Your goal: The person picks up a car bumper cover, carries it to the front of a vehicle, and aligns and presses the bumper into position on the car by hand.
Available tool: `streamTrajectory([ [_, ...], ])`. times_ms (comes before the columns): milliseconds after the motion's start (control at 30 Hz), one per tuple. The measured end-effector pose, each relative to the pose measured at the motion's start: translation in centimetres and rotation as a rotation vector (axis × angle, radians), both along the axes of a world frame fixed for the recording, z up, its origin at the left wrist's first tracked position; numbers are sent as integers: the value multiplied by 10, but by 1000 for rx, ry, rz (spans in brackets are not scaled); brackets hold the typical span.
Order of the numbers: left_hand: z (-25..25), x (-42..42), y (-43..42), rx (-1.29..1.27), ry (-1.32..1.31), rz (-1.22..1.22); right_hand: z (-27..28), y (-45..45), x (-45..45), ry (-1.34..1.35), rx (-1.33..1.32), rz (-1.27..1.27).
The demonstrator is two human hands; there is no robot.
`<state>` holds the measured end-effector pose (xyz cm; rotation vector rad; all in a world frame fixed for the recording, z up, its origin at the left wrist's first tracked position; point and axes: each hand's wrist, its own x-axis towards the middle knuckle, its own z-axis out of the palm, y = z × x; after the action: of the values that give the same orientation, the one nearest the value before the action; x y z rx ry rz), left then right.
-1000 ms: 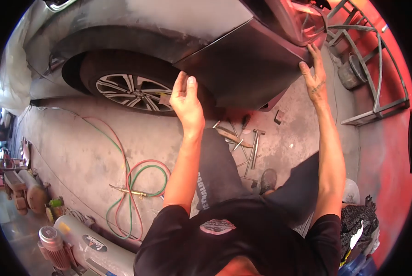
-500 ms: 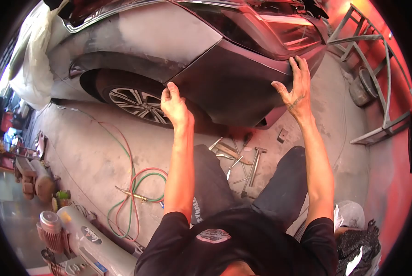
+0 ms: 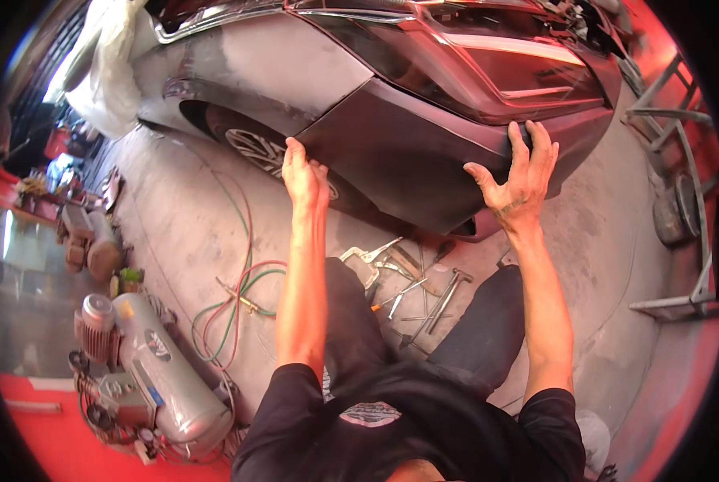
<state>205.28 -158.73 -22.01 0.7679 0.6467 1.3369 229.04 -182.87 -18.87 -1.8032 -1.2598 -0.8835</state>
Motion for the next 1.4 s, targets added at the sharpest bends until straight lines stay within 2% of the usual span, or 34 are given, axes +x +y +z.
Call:
streamTrajectory([
  [133, -8, -5, 6, 38, 41, -14, 2, -1, 6, -15, 45, 89],
  [267, -10, -5, 13, -85, -4, -15, 0, 0, 13, -38, 67, 165],
  [333, -38, -23, 37, -52, 27, -101, -1, 0, 14, -46, 77, 183],
  [367, -33, -17, 32, -35, 23, -100, 0, 1, 15, -52, 84, 183],
  [533, -25, 2, 24, 60, -188, -54, 3, -2, 12, -60, 68, 165],
  [567, -11, 6, 8, 28, -219, -11, 5, -1, 11, -66, 70, 161],
  [667, 5, -5, -22, 126, -282, -64, 8, -9, 12, -102, 139, 180],
  [767, -29, -7, 17, 232, -418, -343, 17, -20, 6, -92, 91, 227],
  [833, 9, 14, -20, 82, -279, 31, 34, -17, 4, -130, 89, 283],
  [933, -5, 4, -12, 113, -323, -34, 40, -16, -5, -120, 6, 281],
  [1033, -31, -5, 13, 13, -270, -8, 34, -12, -5, -113, -43, 286],
  [1133, -23, -8, 9, 100, -246, -123, 22, -20, 1, -12, 38, 246],
  [1200, -20, -10, 7, 46, -210, -72, 13, -26, 10, 68, 63, 227],
  [1400, -1, -13, -7, -23, -120, -18, 6, -25, 7, 34, 61, 191],
])
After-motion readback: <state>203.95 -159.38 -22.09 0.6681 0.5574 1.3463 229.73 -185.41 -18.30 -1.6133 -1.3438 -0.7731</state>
